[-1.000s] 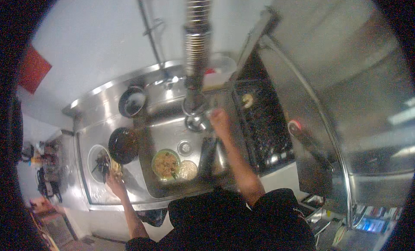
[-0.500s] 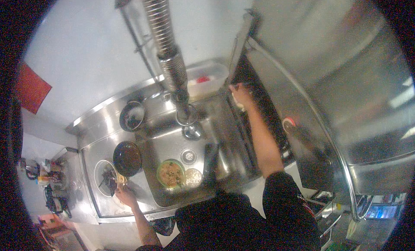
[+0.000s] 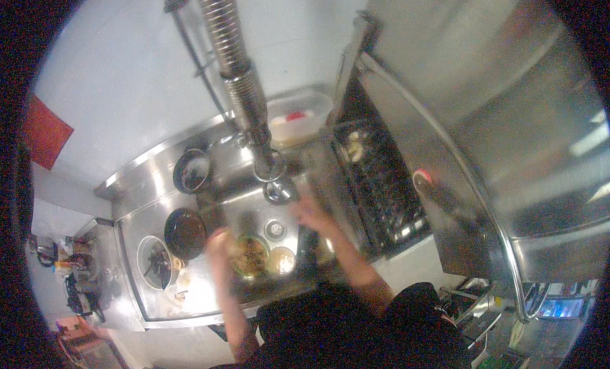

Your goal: The person uses a screwdriver to adjust a metal panel on a stainless steel counter, then moves to the sink to wash bowls and chopsticks. The person handles the tools and dishes directly, rinsing them under running water.

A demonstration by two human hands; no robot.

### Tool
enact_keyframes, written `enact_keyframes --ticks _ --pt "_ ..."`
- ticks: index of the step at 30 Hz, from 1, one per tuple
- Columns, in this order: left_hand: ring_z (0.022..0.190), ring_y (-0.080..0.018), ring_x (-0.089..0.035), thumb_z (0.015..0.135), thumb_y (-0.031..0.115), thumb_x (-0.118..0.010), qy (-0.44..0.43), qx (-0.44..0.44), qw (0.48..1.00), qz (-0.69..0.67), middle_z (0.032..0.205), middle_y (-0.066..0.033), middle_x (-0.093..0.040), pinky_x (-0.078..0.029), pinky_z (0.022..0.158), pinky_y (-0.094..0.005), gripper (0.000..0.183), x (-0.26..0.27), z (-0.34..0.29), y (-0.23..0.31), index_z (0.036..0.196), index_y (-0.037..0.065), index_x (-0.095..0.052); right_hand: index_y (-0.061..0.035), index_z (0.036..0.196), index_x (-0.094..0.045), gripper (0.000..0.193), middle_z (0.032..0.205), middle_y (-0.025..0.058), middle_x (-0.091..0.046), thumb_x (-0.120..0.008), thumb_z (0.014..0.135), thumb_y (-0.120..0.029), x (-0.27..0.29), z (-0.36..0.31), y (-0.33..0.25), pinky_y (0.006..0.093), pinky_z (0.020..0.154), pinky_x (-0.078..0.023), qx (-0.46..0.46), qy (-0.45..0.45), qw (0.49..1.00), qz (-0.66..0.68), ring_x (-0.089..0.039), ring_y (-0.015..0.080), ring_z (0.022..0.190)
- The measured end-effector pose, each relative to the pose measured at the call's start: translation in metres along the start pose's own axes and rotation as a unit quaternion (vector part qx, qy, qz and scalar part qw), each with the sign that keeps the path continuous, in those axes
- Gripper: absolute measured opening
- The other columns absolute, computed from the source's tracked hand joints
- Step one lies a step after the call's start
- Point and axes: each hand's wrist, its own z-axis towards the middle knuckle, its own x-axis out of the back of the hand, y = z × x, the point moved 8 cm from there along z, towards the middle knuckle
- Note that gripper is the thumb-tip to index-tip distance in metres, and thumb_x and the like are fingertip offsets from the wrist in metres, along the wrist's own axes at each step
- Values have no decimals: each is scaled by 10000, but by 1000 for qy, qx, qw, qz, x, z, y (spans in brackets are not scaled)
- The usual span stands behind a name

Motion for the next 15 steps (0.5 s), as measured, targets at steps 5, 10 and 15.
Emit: enact_keyframes --ticks 5,10,15 --pt "926 -170 -673 1021 158 -590 -175 204 952 -145 1090 -73 -686 -564 757 -302 285 -203 20 -67 1278 37 -610 -63 1056 -684 264 973 63 -702 -609 944 -289 -46 33 40 376 745 -518 -36 87 993 74 -667 211 873" --pt "910 -163 -663 1049 185 -523 -136 188 956 -181 1005 -43 -661 -545 777 -330 223 -215 36 -92 1153 13 -621 -88 940 -722 202 898 57 -709 -647 892 -270 -31 48 75 371 673 -508 -152 77 930 325 -673 207 820" --pt "784 -188 -647 1080 307 -429 -6 135 981 -141 943 -63 -650 -548 697 -354 341 -164 48 -107 1140 24 -611 -92 1237 -675 397 1077 74 -708 -747 912 -310 -50 51 64 378 780 -574 -120 -35 939 321 -705 217 929"
